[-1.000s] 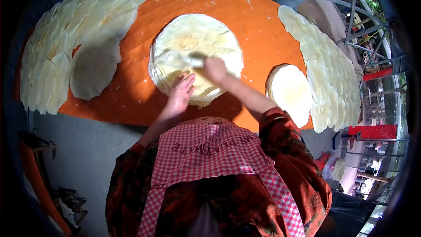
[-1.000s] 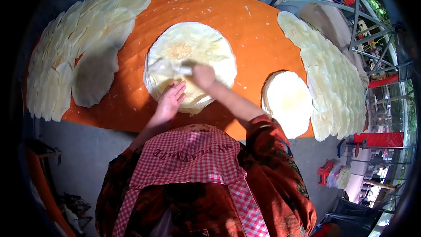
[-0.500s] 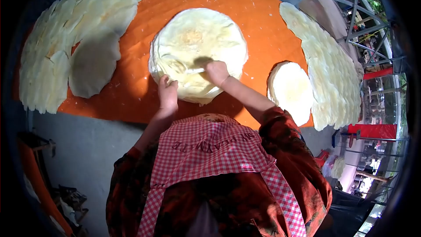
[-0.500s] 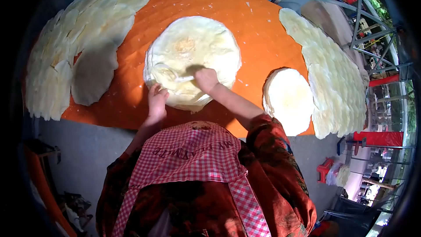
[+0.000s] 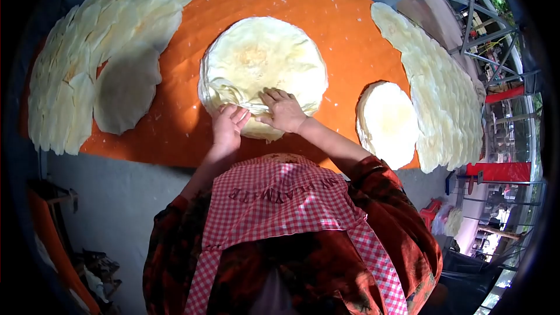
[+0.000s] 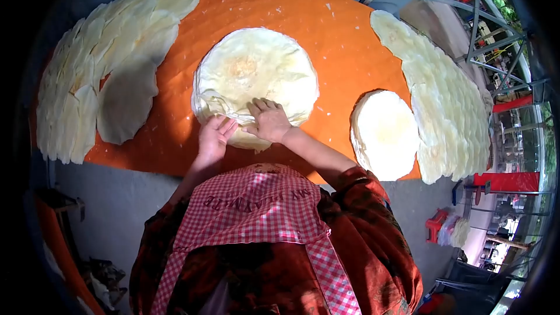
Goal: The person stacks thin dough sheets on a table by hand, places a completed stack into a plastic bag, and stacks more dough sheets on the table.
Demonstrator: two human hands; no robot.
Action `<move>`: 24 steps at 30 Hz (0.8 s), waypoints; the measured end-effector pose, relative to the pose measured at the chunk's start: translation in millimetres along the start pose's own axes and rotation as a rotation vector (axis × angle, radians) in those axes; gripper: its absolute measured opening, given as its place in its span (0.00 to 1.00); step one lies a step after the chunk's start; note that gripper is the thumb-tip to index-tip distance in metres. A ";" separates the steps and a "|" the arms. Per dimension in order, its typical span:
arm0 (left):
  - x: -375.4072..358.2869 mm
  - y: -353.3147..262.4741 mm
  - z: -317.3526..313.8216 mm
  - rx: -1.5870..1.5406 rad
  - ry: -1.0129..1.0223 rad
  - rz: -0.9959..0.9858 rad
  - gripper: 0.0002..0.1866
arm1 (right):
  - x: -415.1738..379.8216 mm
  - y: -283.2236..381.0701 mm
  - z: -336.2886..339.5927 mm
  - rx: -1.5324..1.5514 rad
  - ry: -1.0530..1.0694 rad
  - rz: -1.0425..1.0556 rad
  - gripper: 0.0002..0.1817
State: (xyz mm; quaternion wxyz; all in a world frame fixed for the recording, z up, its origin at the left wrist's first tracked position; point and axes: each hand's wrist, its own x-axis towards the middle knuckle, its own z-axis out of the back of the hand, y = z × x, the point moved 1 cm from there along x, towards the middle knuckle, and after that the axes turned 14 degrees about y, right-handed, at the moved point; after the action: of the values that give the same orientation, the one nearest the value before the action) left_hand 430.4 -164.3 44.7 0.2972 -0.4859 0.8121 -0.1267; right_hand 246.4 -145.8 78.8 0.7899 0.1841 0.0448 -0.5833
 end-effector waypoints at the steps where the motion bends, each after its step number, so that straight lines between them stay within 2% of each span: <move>1: -1.8 -2.5 -1.8 0.031 0.020 0.000 0.13 | -3.7 2.3 1.8 0.012 -0.014 0.012 0.37; 2: 0.1 -4.2 -2.8 0.022 0.043 0.005 0.13 | -4.9 2.2 5.0 0.021 -0.034 0.022 0.37; 3: 1.1 -4.9 -2.3 0.014 0.066 0.013 0.13 | -4.9 1.8 3.3 -0.119 -0.173 0.049 0.36; 6: -2.8 -9.1 -16.7 -0.026 0.100 0.011 0.12 | 13.2 -10.8 -8.3 -0.090 -0.311 0.072 0.35; 7: -5.2 -11.0 -21.5 -0.040 0.104 0.005 0.12 | 14.1 -5.4 4.7 -0.055 -0.404 0.082 0.23; 9: -2.0 -14.1 -24.2 -0.046 0.165 -0.015 0.11 | 18.9 -0.3 34.0 -0.087 -0.126 0.021 0.23; 10: -0.3 -15.6 -25.3 -0.049 0.198 -0.024 0.11 | 24.7 -0.7 52.2 -0.102 0.011 -0.010 0.23; 11: 3.2 -16.7 -24.0 -0.049 0.240 -0.029 0.17 | 40.2 -8.1 76.5 -0.136 0.033 -0.045 0.19; 12: 6.7 -17.5 -21.2 -0.039 0.226 -0.023 0.17 | 54.2 -17.3 105.0 -0.164 0.059 -0.086 0.16; 13: 9.2 -18.4 -16.9 -0.026 0.210 -0.009 0.17 | 52.4 -17.1 151.8 -0.096 -0.010 0.006 0.11; 14: 12.6 -20.3 -15.2 -0.013 0.197 0.000 0.17 | 56.9 -20.4 190.6 -0.037 -0.027 0.007 0.11; 15: 12.5 -24.2 -15.8 -0.008 0.179 0.013 0.13 | 60.7 -22.5 225.2 -0.115 -0.163 0.046 0.11; 16: 14.7 -27.7 -14.1 -0.009 0.186 0.007 0.13 | 41.4 -3.0 270.4 -0.153 -0.149 -0.022 0.12; 18: 21.6 -33.3 -7.5 -0.014 0.199 -0.007 0.14 | 9.1 4.6 329.4 0.051 -0.188 0.006 0.13; 20: 26.3 -39.7 -8.3 -0.013 0.214 0.013 0.19 | -46.5 33.2 360.8 0.451 -0.232 -0.133 0.06; 22: 24.8 -49.5 -21.2 -0.030 0.205 0.030 0.25 | -17.5 -58.0 337.9 0.805 -0.393 0.036 0.07; 23: 23.9 -54.0 -26.1 -0.024 0.220 0.029 0.30 | -27.1 -67.2 319.8 0.963 -0.398 -0.061 0.15; 24: 23.2 -59.1 -31.8 -0.042 0.302 0.019 0.31 | -25.2 -92.8 288.6 1.004 -0.421 -0.102 0.18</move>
State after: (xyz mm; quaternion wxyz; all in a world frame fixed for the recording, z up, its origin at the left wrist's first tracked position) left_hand 445.2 -216.3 90.8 0.1626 -0.4598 0.8545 -0.1786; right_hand 109.9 -245.4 331.7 0.5674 0.4154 -0.3896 -0.5947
